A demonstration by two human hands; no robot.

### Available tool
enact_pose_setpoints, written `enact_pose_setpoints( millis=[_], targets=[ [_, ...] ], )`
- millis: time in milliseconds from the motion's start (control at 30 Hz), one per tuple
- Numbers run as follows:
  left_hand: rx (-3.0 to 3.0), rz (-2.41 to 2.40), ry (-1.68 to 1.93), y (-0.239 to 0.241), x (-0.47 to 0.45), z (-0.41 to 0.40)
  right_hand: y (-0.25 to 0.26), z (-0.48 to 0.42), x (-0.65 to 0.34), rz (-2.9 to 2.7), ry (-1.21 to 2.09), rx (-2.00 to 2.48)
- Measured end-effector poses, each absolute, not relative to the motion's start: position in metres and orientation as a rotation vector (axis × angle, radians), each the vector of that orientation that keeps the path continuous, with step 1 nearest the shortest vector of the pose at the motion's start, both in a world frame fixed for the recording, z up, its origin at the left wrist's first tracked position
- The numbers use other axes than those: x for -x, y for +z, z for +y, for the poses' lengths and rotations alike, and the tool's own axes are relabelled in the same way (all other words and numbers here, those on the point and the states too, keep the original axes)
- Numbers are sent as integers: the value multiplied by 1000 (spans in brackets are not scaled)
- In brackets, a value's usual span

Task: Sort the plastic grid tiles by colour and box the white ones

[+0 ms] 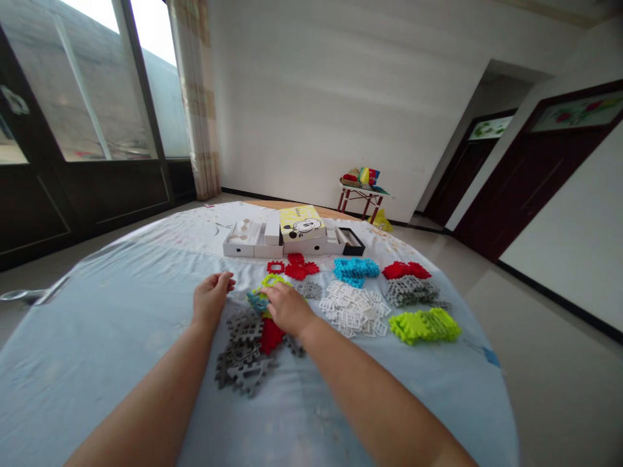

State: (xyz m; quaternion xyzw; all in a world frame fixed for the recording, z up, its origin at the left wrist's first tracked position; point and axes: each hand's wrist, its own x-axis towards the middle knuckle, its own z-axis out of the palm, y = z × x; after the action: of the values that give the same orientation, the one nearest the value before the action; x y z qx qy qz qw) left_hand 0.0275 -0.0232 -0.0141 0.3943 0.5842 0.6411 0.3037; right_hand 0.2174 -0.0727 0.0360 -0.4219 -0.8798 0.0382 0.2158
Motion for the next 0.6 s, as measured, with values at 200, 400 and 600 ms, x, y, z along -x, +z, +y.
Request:
enact_pose_setpoints(
  millis=[200,400,600],
  targets=[
    [-1061,1585,1693,-11,-28,-27,28,-62,-262,-2034,501,1199],
    [-1112,1594,1635,-17,-25,-21,32,-51,-342,-1642,631,1324],
    [-1145,1627,1590,-19,-23,-17,33,-46,-401,-1161,599,1594]
  ],
)
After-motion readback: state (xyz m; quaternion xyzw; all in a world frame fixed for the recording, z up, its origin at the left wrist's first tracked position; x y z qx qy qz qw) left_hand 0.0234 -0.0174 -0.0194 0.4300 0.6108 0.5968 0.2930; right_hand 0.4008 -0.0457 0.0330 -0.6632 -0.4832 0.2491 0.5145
